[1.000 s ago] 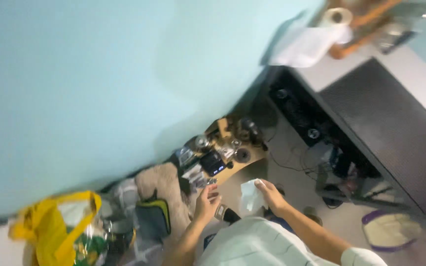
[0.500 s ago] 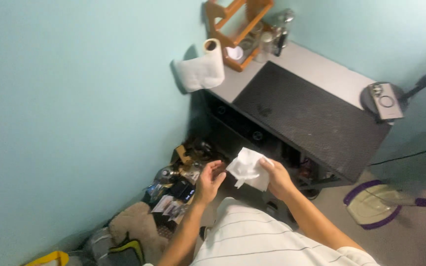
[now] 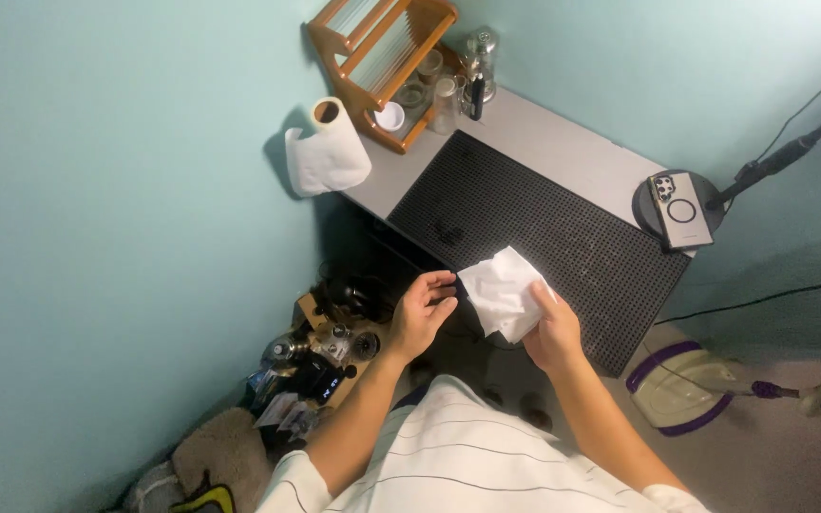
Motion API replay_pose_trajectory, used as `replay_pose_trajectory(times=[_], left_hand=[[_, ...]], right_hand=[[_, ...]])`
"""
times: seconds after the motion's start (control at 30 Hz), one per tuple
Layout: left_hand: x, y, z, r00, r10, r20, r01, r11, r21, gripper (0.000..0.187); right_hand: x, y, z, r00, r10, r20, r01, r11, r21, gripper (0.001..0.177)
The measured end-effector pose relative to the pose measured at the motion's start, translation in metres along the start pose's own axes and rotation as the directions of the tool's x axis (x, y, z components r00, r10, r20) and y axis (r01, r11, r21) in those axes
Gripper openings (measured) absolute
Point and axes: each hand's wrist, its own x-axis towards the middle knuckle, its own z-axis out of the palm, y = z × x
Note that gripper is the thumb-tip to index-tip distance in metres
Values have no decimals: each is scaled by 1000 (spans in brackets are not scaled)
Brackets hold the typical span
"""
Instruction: Cleaning various pieces of coffee equipment using paper towels.
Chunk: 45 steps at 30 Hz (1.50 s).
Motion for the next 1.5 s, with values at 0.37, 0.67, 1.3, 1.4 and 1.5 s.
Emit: replay_pose_trajectory(times=[0.37, 0.67, 1.3, 1.4, 1.5], left_hand=[[209, -43, -61, 964, 256, -75, -190, 855, 483, 64], [438, -119, -90, 942, 318, -104, -185, 753, 631, 102], [413, -107, -110, 969, 209, -129, -202, 977, 62, 57], [369, -74, -104, 983, -161, -89, 87, 832, -549, 44], [330, -31, -90, 951, -286, -113, 145, 742, -654, 40]], right_hand=[[84, -19, 40, 986, -15, -168, 16, 1000, 6, 50], [146, -27, 90, 922, -129, -364, 139, 990, 3, 52], [184, -36, 96, 872, -154, -465, 205, 977, 60, 53], [180, -31, 66, 811, -169, -560, 250, 966, 71, 51], [168, -20, 60, 769, -368, -522, 430, 903, -3, 49]])
